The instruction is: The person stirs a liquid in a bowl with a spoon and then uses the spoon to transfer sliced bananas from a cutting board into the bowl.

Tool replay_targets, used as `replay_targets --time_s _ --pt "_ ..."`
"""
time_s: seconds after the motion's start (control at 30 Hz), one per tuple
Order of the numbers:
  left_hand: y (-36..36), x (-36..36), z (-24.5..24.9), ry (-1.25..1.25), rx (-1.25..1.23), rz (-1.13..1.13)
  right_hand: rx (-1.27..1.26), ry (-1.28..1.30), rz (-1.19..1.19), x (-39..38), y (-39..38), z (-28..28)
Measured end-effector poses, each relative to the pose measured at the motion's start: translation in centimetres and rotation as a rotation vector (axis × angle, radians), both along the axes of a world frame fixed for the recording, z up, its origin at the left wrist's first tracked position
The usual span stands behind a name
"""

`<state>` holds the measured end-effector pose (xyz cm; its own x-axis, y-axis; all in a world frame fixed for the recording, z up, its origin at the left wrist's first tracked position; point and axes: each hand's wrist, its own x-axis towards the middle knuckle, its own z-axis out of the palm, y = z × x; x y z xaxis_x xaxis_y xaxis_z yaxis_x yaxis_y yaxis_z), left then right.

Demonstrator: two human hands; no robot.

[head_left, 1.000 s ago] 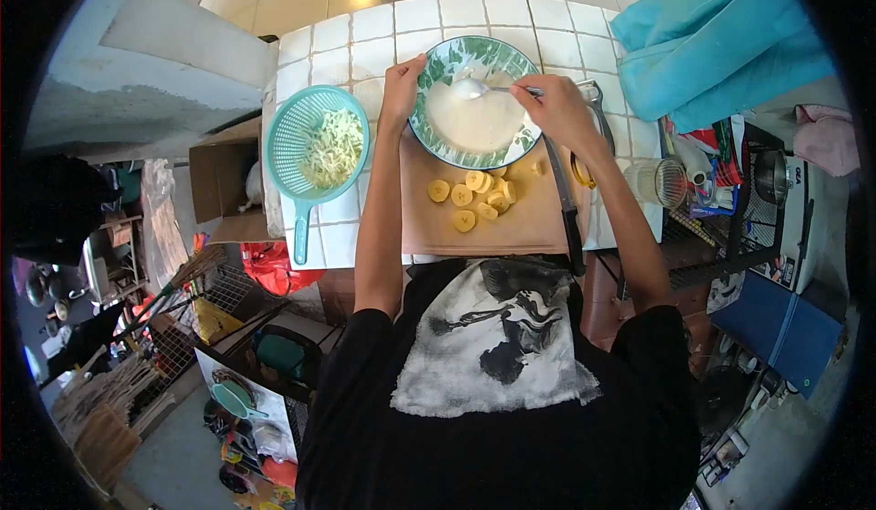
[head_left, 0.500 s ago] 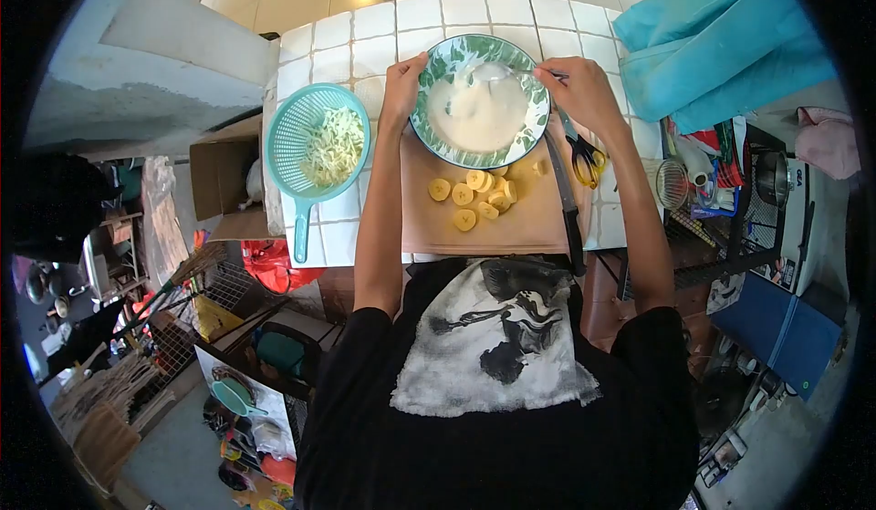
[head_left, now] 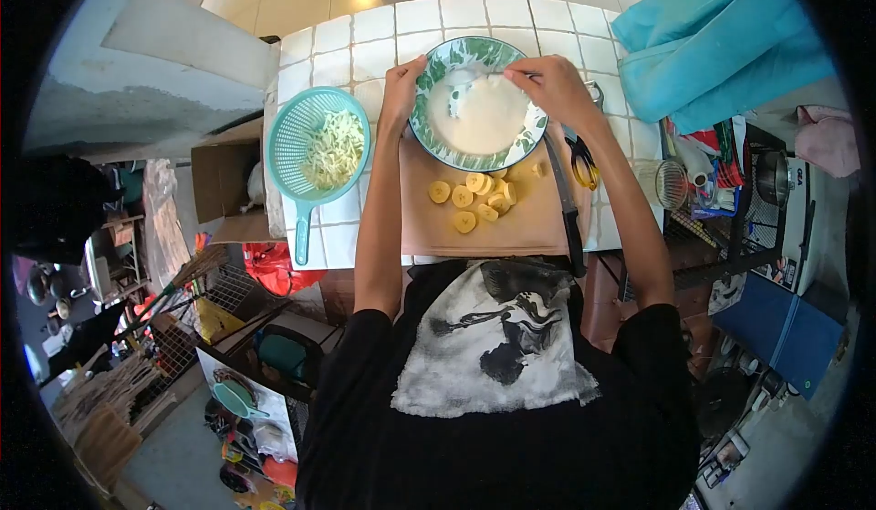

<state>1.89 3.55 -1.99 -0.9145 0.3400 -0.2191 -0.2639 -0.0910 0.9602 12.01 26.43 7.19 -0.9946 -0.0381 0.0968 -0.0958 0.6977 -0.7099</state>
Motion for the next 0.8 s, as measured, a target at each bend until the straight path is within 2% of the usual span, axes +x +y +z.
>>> replay_targets --time_s 0.07,0.13,0.2,0.3,0.33,0.4,0.47,0.57,0.67,0.8 --pt "0.0 -0.2 -0.4 0.01 0.006 0.011 0.005 0.008 0.044 -0.1 -0.4 0.1" --pt "0.0 -0.1 -0.3 0.014 0.017 0.03 0.151 -0.178 0.237 1.0 -1.0 1.7" --pt "0.0 0.1 0.0 -0.024 0.03 0.028 0.198 -0.198 0.26 1.4 -0.5 2.4" --pt "-0.1 0.2 0.2 -0.034 0.033 0.017 -0.069 0.012 0.041 1.8 1.3 2.0" --pt "0.0 0.1 0.1 -0.033 0.034 0.014 -0.068 0.013 0.038 1.5 1.9 2.0" --pt "-0.1 0.0 0.0 -0.024 0.068 -0.003 0.198 0.05 -0.047 1.0 2.8 2.3" --pt "0.1 -0.1 -0.2 -0.014 0.049 0.009 0.202 0.004 -0.073 1.1 2.7 1.3" --pt "0.0 0.0 0.3 -0.008 0.03 0.035 0.0 -0.05 0.007 2.0 2.2 -0.2" --pt "-0.1 0.0 0.2 -0.008 0.027 0.025 -0.068 -0.108 0.018 2.3 2.0 0.9" --pt "0.0 0.2 0.5 -0.005 0.008 0.019 0.004 0.007 -0.101 0.9 1.6 0.7"
